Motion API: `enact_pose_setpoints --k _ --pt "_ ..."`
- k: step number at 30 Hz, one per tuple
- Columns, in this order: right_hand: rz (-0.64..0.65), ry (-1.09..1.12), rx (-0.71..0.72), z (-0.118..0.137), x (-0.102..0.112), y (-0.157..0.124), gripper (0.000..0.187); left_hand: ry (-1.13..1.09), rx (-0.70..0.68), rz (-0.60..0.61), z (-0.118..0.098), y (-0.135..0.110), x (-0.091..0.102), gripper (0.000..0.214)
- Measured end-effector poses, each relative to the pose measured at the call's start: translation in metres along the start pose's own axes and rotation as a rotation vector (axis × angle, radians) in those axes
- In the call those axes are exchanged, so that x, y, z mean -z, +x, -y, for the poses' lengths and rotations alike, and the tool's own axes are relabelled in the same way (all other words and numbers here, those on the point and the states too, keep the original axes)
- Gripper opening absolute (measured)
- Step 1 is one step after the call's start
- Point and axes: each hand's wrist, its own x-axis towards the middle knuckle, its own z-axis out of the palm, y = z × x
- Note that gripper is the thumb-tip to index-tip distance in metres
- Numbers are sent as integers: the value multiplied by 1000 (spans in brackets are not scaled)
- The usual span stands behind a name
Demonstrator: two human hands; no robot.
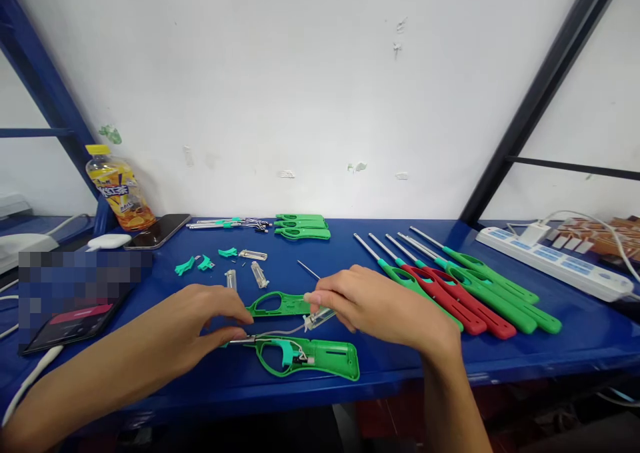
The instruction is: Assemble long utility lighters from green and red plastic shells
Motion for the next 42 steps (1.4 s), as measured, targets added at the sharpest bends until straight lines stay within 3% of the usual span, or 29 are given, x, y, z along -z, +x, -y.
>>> enact_pose_setpoints --k 7,13,18,23,30,36,42 --pt "129 254 -154 -7 0 1 45 -3 26 93 -4 7 -5 21" --pt "143 72 -209 -16 -6 4 36 -10 20 95 -2 13 -12 19" --pt "167 44 -257 -16 -8 8 29 90 9 84 -9 12 -17 22" --pt "150 15 -238 -14 -10 12 26 135 28 92 -8 13 -17 24" --pt "12 -86 -113 -9 -11 21 20 236 163 111 -5 8 -4 26" --pt "-72 -92 -6 -10 -8 16 31 190 178 98 -2 5 1 23" --pt "-22 9 -5 -12 -7 18 26 183 150 67 3 4 -5 24"
